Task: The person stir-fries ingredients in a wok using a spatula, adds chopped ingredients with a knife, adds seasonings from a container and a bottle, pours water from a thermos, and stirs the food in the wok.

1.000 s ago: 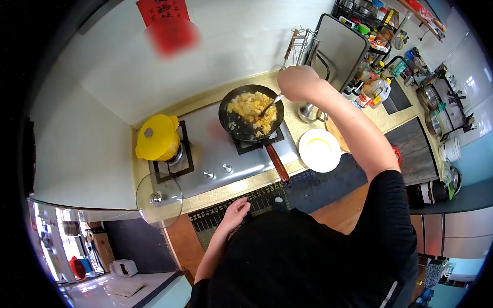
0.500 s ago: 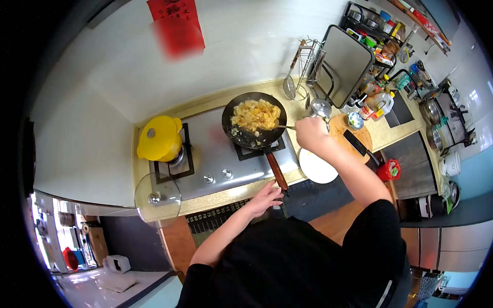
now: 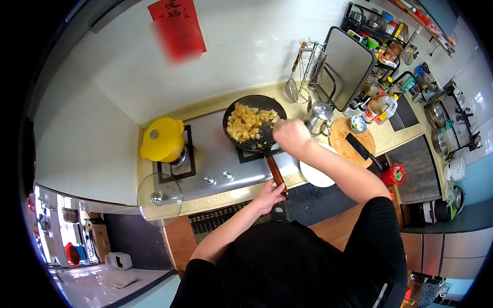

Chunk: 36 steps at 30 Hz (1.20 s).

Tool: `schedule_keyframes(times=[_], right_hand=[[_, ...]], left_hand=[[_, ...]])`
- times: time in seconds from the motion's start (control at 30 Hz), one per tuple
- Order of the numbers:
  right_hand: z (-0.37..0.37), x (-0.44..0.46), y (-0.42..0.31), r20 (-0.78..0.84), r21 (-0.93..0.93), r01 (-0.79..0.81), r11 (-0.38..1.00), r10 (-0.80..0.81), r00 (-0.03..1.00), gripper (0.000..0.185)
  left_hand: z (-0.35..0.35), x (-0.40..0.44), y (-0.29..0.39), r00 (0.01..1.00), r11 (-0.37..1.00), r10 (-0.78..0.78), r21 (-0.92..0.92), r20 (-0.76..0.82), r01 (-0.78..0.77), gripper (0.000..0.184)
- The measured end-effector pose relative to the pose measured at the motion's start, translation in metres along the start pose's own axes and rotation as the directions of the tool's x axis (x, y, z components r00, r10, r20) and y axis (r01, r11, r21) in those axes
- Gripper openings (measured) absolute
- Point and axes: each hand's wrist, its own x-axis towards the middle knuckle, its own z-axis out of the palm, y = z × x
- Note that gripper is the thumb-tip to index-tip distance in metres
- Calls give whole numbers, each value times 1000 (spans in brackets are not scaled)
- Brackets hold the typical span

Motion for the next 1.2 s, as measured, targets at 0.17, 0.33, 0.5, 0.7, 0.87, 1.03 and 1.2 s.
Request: schedule_keyframes(times=[0.17, 0.33, 0.5, 0.7, 0.87, 1.03, 1.2], right_hand=[[-36, -22, 7, 1, -161, 204, 966, -207, 978, 9], [-72, -2, 43, 213, -107, -79, 991, 100, 972, 7], [-79, 44, 76, 465, 24, -229, 973, 192, 864, 16], [-56, 73, 89, 503, 0, -284, 959, 245, 829, 17], [-19, 98, 108, 340, -47, -227, 973, 229, 912, 14], [-30, 128, 61, 254, -87, 5, 996, 17, 967, 11], [-22, 76, 6, 61, -243, 431, 869, -430, 901, 14]], left_hand=[[5, -4, 1, 999, 1000, 13, -26, -34, -14, 30], [-2, -13, 2, 1000, 999, 24, -27, -5, -24, 26], [-6, -18, 7, 1000, 1000, -4, 18, -13, 4, 31], [-12, -29, 5, 1000, 1000, 0, -1, -13, 0, 34], [-20, -34, 5, 1000, 1000, 1, 27, -17, -1, 34], [-18, -41, 11, 1000, 998, -17, 62, -19, 18, 37], [-23, -37, 9, 1000, 997, -16, 73, -1, 16, 39]])
